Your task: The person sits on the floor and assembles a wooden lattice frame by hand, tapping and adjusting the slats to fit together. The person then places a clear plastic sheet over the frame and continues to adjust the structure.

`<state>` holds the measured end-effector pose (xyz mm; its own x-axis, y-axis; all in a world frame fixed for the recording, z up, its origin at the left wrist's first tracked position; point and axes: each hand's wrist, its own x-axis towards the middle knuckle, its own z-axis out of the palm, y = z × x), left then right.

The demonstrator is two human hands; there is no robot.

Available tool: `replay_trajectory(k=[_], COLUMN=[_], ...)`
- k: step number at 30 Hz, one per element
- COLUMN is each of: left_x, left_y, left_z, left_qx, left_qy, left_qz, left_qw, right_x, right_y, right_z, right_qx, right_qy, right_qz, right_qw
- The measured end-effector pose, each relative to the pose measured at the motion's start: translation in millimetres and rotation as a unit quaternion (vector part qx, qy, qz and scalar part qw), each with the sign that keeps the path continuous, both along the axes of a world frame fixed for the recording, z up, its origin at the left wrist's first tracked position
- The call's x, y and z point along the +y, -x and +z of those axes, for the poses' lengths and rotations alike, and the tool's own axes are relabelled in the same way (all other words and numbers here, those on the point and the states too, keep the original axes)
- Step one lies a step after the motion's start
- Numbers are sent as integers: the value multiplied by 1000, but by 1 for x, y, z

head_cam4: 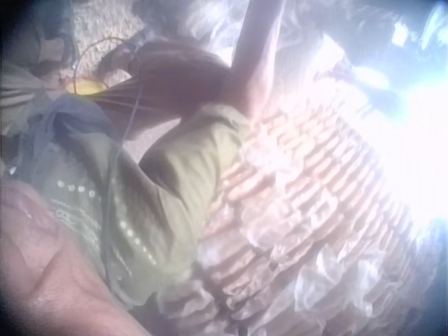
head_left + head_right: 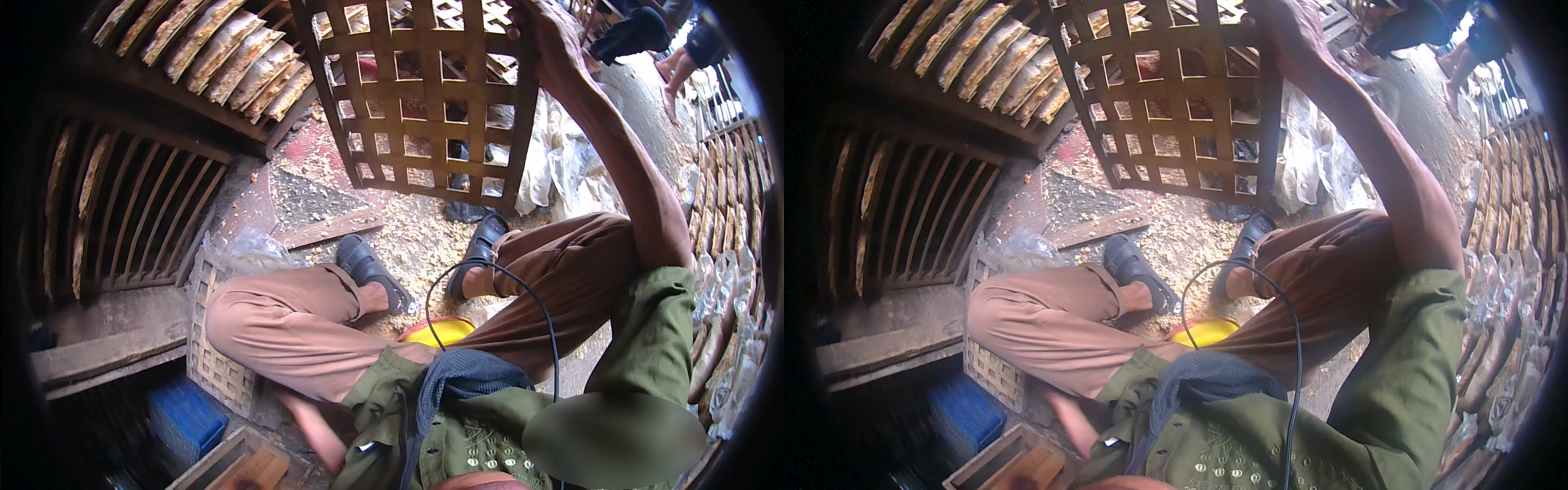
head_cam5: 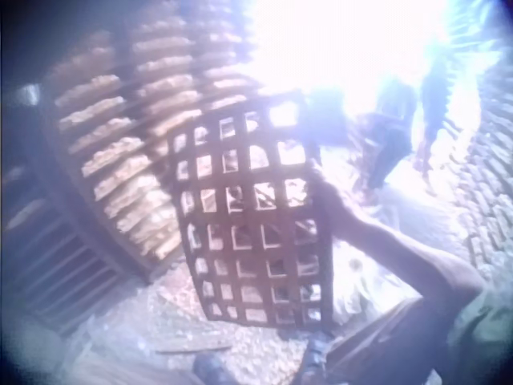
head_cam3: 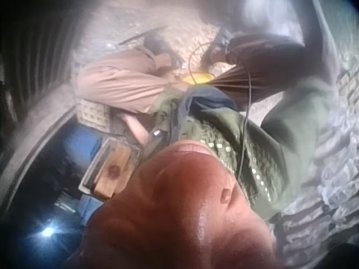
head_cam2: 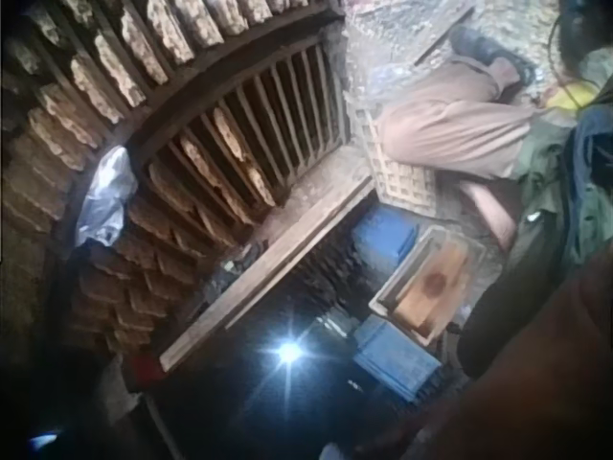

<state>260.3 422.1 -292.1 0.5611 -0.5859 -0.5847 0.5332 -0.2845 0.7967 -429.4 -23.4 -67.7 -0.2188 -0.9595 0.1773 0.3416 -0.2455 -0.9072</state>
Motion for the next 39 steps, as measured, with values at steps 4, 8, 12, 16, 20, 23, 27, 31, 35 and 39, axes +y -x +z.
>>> replay_trajectory(k=[4, 8, 12, 16, 20, 23, 27, 31, 35, 39], left_x=[-198, -294, -385, -404, -415, -422, -424, -425, -441, -417], left_y=[18, 118, 214, 230, 249, 250, 243, 230, 205, 238], left_z=[152, 317, 315, 271, 246, 237, 227, 230, 234, 262], left_qx=[-320, -463, -302, -137, -143, -167, -72, -57, -34, -137], left_qy=[123, 107, 202, 283, 288, 322, 309, 314, 305, 285], left_qz=[-182, -434, -553, -437, -350, -346, -387, -414, -575, -632], left_qw=[922, 766, 749, 843, 880, 865, 865, 852, 759, 708], right_x=[7, 0, 11, 0, 29, 77, 57, 60, 53, 52], right_y=[41, -13, 11, -33, -9, -34, -21, -36, -46, -8], right_z=[11, 17, 39, 23, 13, 29, 8, 17, 13, 14], right_qx=[-2, -43, -65, -98, 94, 227, 294, 223, 234, 265], right_qy=[10, -1, 3, -11, -45, -127, -144, -98, -130, -120], right_qz=[-9, 31, -10, 54, 167, 143, 46, 137, -39, -116], right_qw=[1000, 999, 998, 994, 981, 955, 944, 960, 963, 950])
